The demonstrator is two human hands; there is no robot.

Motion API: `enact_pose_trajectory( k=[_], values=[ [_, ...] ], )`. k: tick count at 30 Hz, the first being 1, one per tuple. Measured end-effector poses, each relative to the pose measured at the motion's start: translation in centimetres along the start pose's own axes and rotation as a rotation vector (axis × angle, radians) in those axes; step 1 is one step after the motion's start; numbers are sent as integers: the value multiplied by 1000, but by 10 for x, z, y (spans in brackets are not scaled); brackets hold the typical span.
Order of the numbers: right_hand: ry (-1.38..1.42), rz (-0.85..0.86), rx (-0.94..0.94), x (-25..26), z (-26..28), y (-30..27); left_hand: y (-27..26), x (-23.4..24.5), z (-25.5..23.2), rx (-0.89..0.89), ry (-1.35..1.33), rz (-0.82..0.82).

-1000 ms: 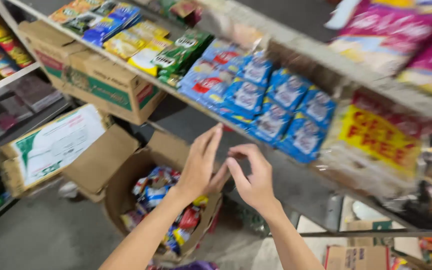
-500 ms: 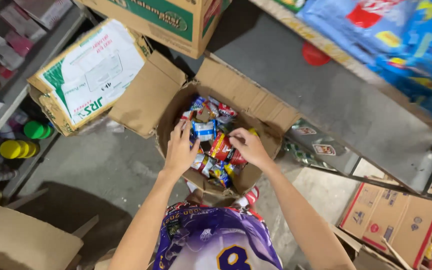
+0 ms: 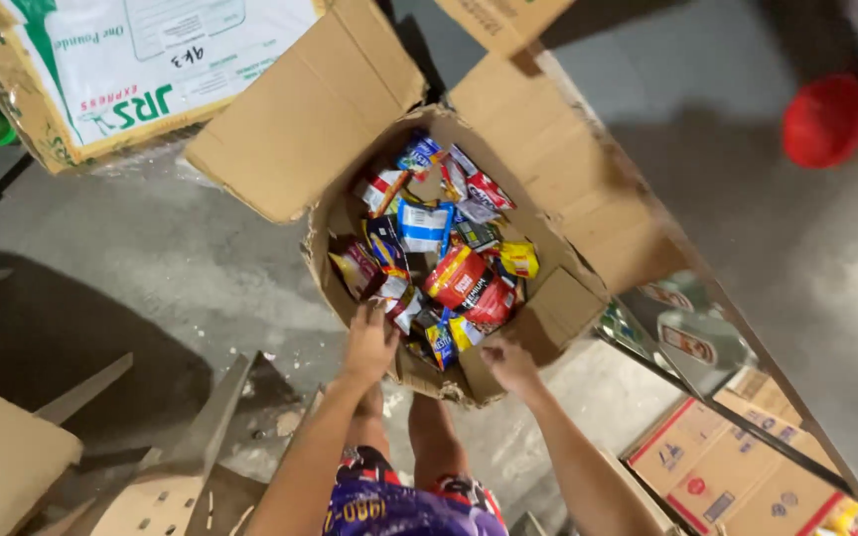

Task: Stocking and organizing snack bags and drink sachets from a cardboard box onto grocery store shelves.

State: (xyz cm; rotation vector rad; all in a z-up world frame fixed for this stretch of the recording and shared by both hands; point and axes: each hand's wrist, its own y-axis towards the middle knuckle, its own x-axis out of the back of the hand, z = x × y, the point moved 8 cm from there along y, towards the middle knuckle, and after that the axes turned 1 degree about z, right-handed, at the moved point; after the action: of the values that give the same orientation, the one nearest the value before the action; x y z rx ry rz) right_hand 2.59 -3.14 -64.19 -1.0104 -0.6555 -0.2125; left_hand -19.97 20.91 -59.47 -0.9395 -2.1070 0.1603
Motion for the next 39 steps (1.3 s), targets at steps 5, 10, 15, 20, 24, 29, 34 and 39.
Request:
enact_pose_trajectory(
  k=[5,10,15,20,24,29,34,39],
  values=[
    [-80,152,-147,5,55,-2,-5,-32,21,128,-87,52],
    [-235,141,-111,-32,23,62,16,-56,30,93,-159,19],
    [-339,-159,-28,-18,50,79,25,-96,52,154,-270,31],
    [-537,-77,-138,-45,22,97,27,-101,47,106,-162,23],
    [-572,-116,0,-54,-16,124,34,-112,52,175,-122,89],
    [-343,-91,53,-23,-31,125,16,-127,56,196,-199,81],
    [-231,-184,66,-8,-47,134,11,-132,59,156,-225,46],
    [-101,-292,93,-9,-30,129,13,-138,79,274,-239,65]
  ],
)
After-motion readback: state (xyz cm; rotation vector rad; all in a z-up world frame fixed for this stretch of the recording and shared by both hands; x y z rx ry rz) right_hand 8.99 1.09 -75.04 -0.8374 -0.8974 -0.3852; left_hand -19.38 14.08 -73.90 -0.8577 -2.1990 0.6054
